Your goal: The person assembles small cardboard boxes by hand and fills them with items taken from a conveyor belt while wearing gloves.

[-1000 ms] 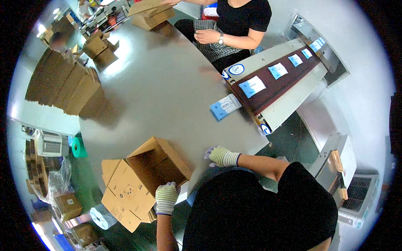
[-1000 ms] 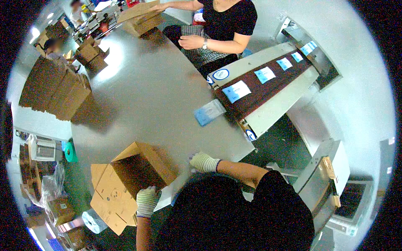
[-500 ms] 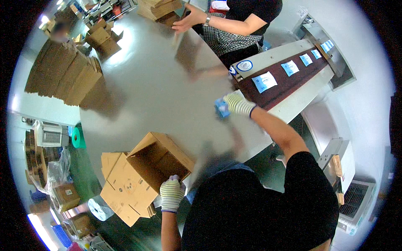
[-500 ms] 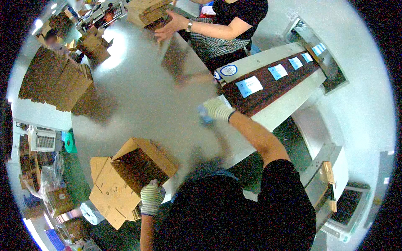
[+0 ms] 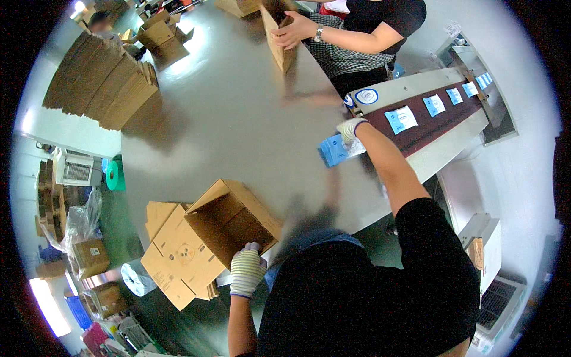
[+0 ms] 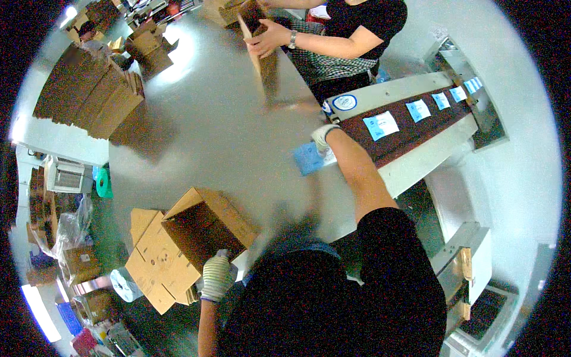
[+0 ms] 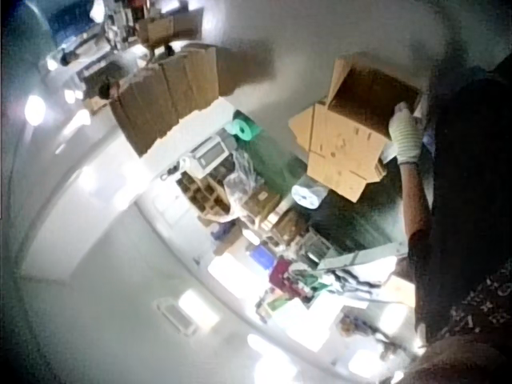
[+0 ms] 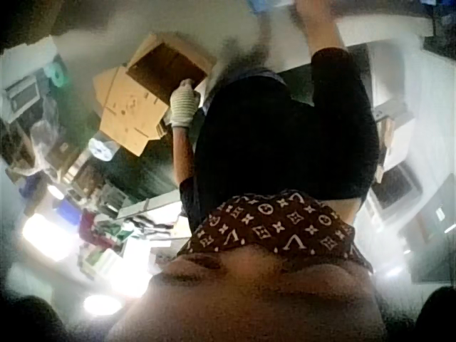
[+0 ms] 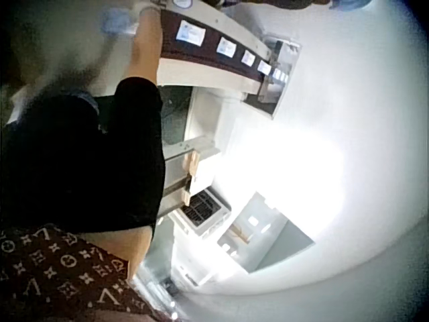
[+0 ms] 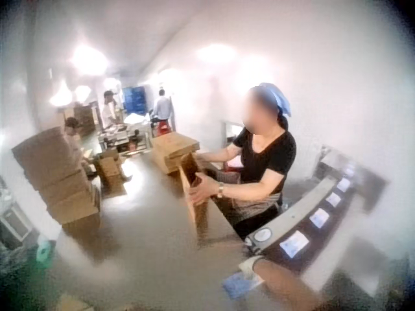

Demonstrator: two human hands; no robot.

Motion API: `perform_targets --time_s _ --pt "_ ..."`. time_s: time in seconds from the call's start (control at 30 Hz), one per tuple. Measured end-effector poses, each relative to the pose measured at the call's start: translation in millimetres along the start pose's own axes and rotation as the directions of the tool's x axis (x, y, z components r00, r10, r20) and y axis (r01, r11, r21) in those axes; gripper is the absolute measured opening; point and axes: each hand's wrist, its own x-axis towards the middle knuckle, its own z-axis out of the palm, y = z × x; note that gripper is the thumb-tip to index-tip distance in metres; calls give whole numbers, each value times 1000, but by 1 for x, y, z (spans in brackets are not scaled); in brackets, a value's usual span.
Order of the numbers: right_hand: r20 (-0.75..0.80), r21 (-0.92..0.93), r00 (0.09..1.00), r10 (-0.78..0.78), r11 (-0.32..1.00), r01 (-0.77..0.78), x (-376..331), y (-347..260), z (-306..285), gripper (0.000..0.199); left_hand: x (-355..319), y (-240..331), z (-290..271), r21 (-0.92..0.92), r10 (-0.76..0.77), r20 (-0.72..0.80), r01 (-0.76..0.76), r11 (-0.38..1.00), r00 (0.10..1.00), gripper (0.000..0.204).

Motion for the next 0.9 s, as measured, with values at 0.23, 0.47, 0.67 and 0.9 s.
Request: perform_targets --time_s 0.23,0.47,0.67,0.9 --pt "-57 -17 991 125 992 -126 -75 -98 15 42 -2 1 -4 -68 0 12 1 998 1000 25" --pt "-184 95 976 120 990 -104 -127 -196 91 65 -5 8 6 -16 -22 -19 21 1000 1000 28" --pt "-287 691 953 -102 667 279 -134 -196 63 70 -12 19 28 75 -21 122 11 997 992 26" --pt "-858 -237 -89 -505 236 942 -191 -293 -76 34 -18 41 48 220 -11 235 -42 975 972 17"
